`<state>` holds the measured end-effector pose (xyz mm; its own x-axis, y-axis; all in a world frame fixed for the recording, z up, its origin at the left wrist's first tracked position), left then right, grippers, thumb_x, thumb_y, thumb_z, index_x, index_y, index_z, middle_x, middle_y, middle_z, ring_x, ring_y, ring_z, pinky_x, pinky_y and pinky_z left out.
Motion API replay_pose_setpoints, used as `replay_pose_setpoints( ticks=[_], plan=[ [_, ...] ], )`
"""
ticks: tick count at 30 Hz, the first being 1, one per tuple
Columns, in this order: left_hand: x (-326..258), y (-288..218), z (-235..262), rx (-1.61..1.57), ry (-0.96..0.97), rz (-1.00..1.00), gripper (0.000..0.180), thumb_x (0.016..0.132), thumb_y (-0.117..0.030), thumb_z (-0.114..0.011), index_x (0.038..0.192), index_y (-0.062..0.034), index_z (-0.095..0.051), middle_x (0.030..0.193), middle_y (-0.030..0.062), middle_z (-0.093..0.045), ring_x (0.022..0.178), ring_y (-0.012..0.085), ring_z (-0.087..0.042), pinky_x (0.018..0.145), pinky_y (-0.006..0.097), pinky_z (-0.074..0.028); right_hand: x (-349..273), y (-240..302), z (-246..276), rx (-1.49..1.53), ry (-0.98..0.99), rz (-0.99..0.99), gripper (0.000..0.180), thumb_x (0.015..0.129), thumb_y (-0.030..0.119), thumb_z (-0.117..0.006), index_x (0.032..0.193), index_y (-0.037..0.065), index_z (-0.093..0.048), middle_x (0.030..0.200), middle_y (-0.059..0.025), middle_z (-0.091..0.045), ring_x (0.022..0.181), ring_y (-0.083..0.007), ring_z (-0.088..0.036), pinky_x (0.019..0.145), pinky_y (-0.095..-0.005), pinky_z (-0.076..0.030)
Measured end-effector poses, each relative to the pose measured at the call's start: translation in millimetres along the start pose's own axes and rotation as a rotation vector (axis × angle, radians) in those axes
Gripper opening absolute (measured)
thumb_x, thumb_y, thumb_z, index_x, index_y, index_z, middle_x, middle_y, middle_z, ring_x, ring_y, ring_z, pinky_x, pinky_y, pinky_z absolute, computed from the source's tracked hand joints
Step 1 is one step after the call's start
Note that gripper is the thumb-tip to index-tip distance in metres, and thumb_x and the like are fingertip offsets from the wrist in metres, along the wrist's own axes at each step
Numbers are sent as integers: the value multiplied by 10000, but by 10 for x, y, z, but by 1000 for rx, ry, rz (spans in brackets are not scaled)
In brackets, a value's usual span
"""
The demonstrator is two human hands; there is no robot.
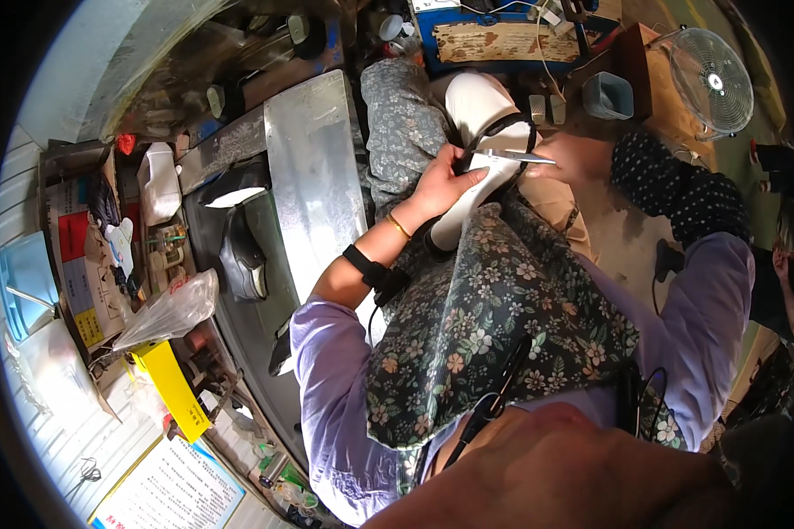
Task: The recorder is finishing shoes by inspecting them and placing them on a conveyor belt in a factory setting.
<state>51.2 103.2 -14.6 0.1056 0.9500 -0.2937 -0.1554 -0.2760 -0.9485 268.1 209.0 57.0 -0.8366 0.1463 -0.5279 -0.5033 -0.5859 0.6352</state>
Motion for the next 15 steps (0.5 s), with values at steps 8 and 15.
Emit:
replay_pose_setpoints(
  ticks=[8, 15],
  plan=[
    [112, -153, 25, -581, 207, 342, 632, 915, -402, -662, 1353, 8, -462, 1203, 107, -597, 1123, 178, -538, 977, 294, -423, 77, -143, -502, -117, -416, 175, 152, 947, 181, -565, 984, 43, -512, 862, -167, -532, 809, -355, -575, 675, -413, -468],
    [311, -244, -29, -473, 321, 383, 526, 875, -378, -713, 1185, 29, -589, 1085, 82, -653, 1029, 160, -587, 913, 292, -456, -209, 21, -486, -240, -512, 126, 208, 880, 183, -646, 923, 13, -535, 931, -154, -540, 822, -365, -568, 695, -421, -471]
  ],
)
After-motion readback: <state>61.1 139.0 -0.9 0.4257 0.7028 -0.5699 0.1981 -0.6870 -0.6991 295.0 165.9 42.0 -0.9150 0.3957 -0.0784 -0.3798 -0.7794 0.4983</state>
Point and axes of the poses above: each hand's wrist, its own x-axis towards the middle knuckle, its own z-axis out of the back of the hand, y = z × x, the point moved 4 cm from there along x, towards the middle knuckle
